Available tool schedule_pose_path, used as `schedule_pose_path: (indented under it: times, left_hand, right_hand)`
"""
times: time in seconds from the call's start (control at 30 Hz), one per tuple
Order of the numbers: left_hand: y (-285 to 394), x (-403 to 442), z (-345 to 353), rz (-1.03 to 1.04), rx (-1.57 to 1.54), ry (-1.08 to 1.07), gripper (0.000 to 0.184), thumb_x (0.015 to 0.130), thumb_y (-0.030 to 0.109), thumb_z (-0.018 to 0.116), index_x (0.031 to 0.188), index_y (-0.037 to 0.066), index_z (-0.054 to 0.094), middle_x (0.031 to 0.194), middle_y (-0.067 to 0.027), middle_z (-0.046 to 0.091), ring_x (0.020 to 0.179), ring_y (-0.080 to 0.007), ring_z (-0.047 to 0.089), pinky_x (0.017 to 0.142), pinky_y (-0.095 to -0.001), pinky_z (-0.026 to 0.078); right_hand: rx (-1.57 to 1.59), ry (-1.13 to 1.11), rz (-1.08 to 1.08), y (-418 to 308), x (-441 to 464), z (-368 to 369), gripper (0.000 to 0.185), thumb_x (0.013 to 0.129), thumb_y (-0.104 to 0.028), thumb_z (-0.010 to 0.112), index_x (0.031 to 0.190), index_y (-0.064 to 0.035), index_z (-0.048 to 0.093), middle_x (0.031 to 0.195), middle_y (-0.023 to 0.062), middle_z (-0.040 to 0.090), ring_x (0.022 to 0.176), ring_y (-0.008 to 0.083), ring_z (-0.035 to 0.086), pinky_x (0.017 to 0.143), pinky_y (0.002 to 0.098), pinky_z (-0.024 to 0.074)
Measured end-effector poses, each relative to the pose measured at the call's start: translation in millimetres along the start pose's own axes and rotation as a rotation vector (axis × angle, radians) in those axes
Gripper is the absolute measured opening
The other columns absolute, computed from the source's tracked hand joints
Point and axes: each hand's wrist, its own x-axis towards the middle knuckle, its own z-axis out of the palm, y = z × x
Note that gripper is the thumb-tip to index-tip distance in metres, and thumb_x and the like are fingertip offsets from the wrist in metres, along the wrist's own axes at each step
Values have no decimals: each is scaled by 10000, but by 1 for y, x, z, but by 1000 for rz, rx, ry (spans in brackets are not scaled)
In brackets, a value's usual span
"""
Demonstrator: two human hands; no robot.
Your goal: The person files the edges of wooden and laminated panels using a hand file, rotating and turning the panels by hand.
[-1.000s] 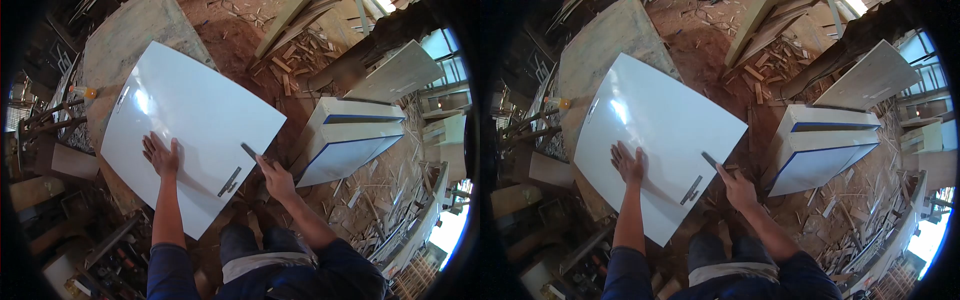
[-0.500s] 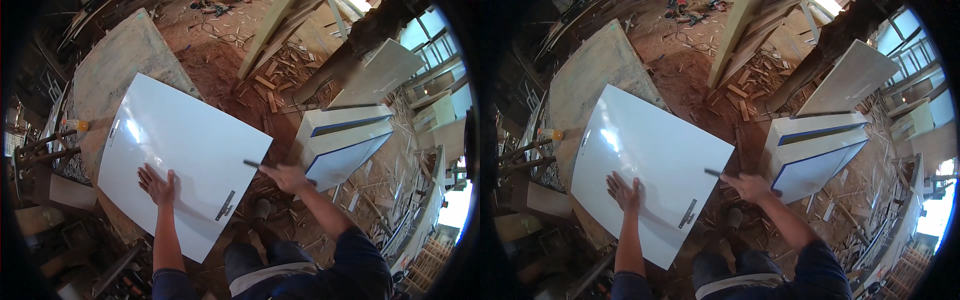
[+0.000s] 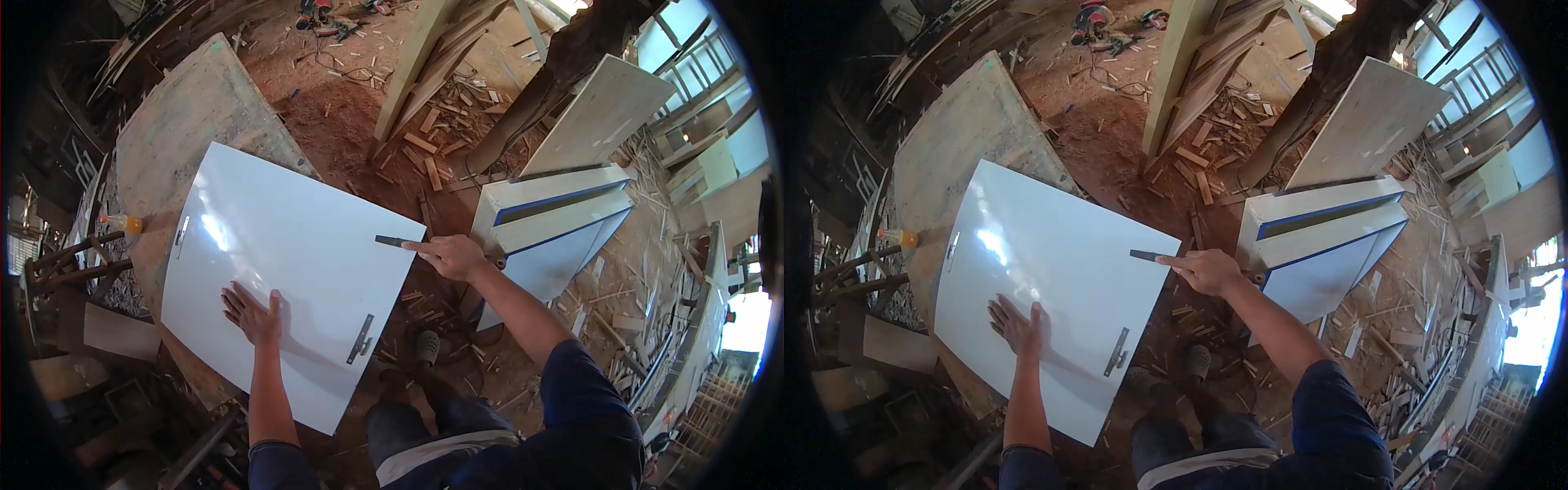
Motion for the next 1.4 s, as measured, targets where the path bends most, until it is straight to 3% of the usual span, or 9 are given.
schedule_pose_path:
  times: [0.47,0.57,0.6,0.7,0.8,1.03,1.17,1.3,1.4]
  left_hand:
    - [3,7,-2,-10,-11,-3,1269,939,829,594,1782,40,67,1834,-303,63,1721,-431,16,1372,-624,26]
    - [4,0,0,12,-1,-12,1275,937,829,598,1780,33,68,1834,-305,62,1721,-431,15,1373,-621,26]
    - [4,1,-1,11,-4,-13,1277,935,828,601,1780,32,69,1834,-305,61,1721,-430,15,1373,-620,26]
    - [4,3,-5,-1,-15,-19,1281,933,822,613,1779,27,72,1834,-305,58,1721,-429,16,1375,-616,24]
    - [8,5,-2,-9,-39,-4,1279,931,817,622,1779,29,78,1834,-304,62,1721,-429,16,1375,-614,21]
    - [7,3,-7,-26,-25,-27,1278,925,826,617,1779,29,97,1835,-300,76,1721,-430,26,1375,-615,17]
    - [4,0,-2,-14,-38,-5,1280,925,832,615,1777,25,104,1834,-302,82,1720,-432,34,1374,-616,20]
    - [4,4,-2,5,-38,17,1274,929,831,613,1777,25,109,1832,-303,89,1718,-435,39,1374,-616,20]
    - [5,6,-5,-2,-41,11,1258,936,809,625,1776,24,112,1831,-304,91,1718,-435,41,1375,-615,19]
  right_hand:
    - [85,-87,63,20,-21,-25,427,1109,-356,594,1518,-458,658,860,116,714,858,343,731,805,496,594]
    - [-90,-110,29,36,15,-22,433,1111,-350,592,1527,-453,653,863,146,708,878,343,733,815,495,598]
    - [38,57,-31,43,32,-11,424,1110,-350,595,1519,-439,664,840,148,689,862,344,731,801,494,595]
    - [28,111,-52,48,43,-12,416,1110,-350,596,1512,-428,674,858,139,711,848,354,727,781,489,589]
    - [13,-55,48,34,8,-33,416,1107,-332,606,1505,-425,680,859,133,716,836,364,721,763,488,585]
    - [-76,35,-10,31,34,-22,418,1098,-348,624,1498,-454,680,803,121,671,781,351,715,726,486,583]
    - [-57,-46,35,24,11,-11,420,1105,-338,618,1502,-466,674,807,116,681,778,345,722,718,491,593]
    - [83,114,77,20,31,-9,411,1107,-308,614,1493,-424,694,880,125,750,847,346,751,756,482,605]
    - [84,73,88,18,8,-8,404,1103,-294,621,1486,-389,707,926,140,769,864,360,747,769,477,604]
